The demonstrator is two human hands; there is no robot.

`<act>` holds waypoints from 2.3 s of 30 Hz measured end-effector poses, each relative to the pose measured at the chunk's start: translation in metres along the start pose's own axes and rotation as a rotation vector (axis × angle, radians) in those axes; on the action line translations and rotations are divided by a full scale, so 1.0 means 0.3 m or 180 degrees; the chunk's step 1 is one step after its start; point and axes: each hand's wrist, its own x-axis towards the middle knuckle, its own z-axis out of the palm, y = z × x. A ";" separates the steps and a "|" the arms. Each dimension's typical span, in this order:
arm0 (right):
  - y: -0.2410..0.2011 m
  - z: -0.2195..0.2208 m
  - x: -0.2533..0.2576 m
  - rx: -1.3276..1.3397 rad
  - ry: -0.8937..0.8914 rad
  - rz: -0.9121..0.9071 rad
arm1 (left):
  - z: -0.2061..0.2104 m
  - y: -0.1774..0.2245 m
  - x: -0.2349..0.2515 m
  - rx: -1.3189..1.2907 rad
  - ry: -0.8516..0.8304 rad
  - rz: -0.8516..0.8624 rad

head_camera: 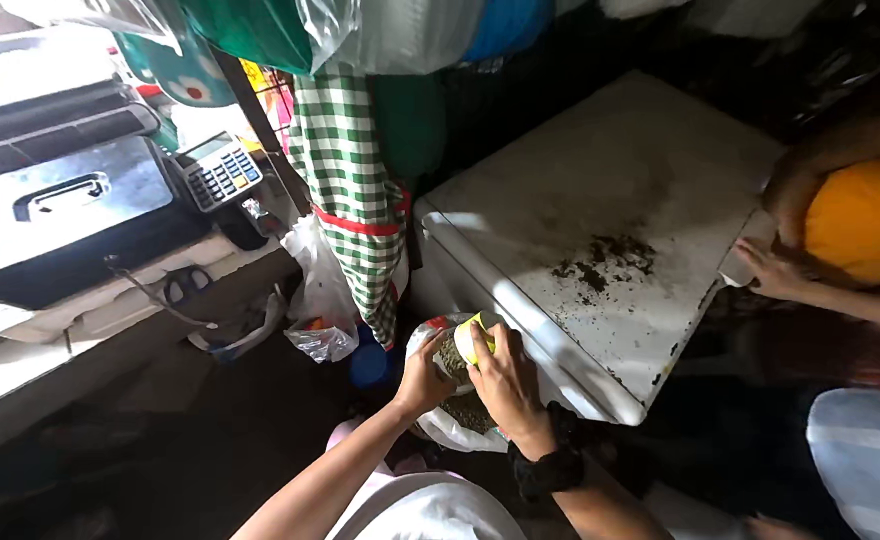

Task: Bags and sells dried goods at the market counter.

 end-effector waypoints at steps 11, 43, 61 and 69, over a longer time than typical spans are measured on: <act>0.179 0.130 -0.046 0.0283 -0.2853 0.1538 | -0.001 0.018 0.001 -0.0093 0.0006 -0.0086; -0.047 -0.312 0.261 0.2610 0.0559 -0.1557 | -0.547 0.372 -0.239 0.0521 0.1303 0.2727; -1.846 -0.111 1.626 0.3248 0.0871 -0.2442 | -2.527 0.339 -0.465 0.2950 0.2505 0.2084; -2.328 0.079 2.042 0.2926 0.0005 -0.1504 | -3.115 0.159 -0.228 0.2598 0.2519 0.0795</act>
